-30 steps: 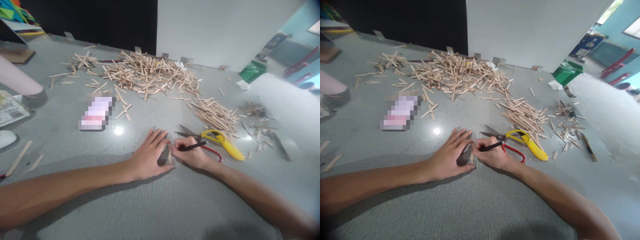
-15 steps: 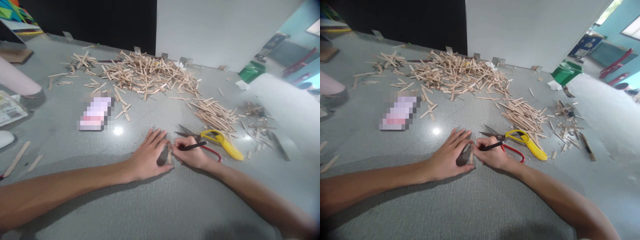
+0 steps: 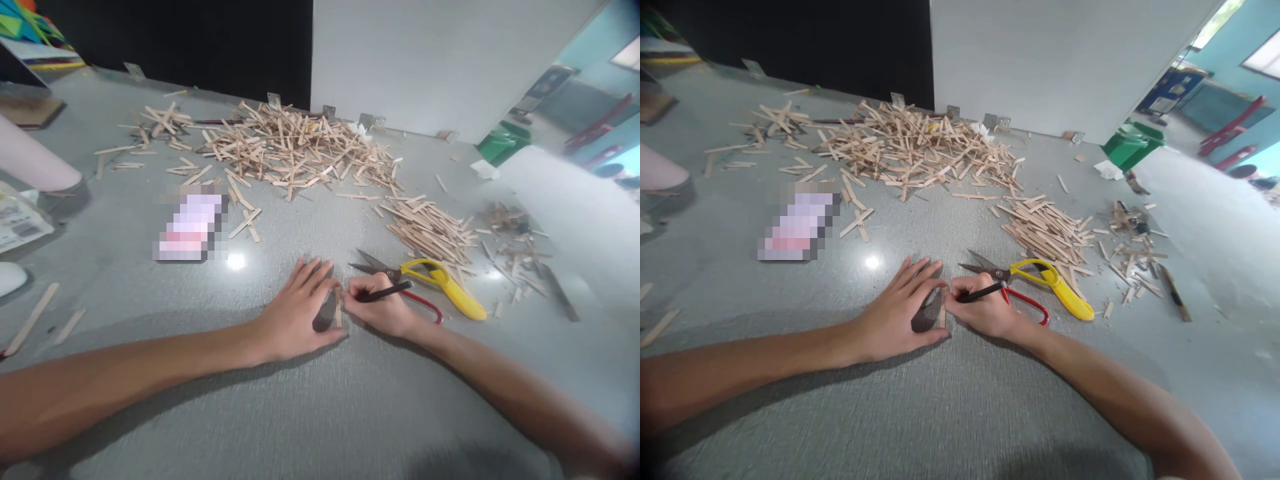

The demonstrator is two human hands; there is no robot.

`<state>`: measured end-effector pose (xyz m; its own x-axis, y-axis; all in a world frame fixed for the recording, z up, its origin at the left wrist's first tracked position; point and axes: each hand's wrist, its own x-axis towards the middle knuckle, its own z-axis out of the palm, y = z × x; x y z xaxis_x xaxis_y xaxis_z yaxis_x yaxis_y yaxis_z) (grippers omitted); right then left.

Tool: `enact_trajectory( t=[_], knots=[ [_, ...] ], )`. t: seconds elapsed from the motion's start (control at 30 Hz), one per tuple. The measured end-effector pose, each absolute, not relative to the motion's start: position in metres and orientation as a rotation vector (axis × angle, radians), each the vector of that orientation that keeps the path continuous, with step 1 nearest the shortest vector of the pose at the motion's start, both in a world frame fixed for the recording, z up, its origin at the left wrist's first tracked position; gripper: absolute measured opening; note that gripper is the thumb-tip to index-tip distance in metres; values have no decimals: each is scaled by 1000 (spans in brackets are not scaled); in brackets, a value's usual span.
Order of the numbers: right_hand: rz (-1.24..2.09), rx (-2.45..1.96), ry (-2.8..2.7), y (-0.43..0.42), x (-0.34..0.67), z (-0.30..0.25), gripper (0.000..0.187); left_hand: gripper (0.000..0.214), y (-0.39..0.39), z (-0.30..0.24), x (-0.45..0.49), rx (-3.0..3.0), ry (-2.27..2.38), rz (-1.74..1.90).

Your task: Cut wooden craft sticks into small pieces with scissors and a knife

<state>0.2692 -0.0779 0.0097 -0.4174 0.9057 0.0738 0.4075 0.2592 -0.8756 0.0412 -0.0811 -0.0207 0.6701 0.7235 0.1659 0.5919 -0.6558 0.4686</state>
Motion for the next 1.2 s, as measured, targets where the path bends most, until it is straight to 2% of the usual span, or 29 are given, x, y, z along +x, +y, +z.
enact_trajectory(
  t=[0.07, 0.13, 0.27, 0.3, 0.43, 0.53, 0.8, 1.03, 1.2],
  knots=[
    [1118, -1191, -1919, -78, 270, 10, 41, 83, -81, -20, 41, 2520, 1031, 486],
    [1202, -1217, -1822, -80, 270, 10, 41, 75, -81, -18, 41, 2511, 1029, 508],
    [1292, -1261, -1592, -81, 269, 11, 42, 30, -80, -15, 41, 2420, 1043, 656],
    [1291, -1263, -1569, -82, 268, 11, 43, 26, -80, -14, 41, 2388, 1049, 713],
    [1298, -1269, -1543, -81, 267, 11, 45, 44, -77, -16, 41, 2297, 1086, 870],
    [1304, -1273, -1547, -81, 268, 13, 48, 50, -75, -18, 40, 2369, 1080, 822],
    [1305, -1262, -1523, -80, 267, 11, 47, 24, -73, -21, 39, 2442, 1111, 712],
    [1308, -1284, -1487, -79, 268, 11, 48, 21, -75, -18, 40, 2538, 1129, 750],
    [1311, -1287, -1480, -79, 269, 7, 47, 28, -83, -15, 40, 2750, 1107, 823]
  ],
)
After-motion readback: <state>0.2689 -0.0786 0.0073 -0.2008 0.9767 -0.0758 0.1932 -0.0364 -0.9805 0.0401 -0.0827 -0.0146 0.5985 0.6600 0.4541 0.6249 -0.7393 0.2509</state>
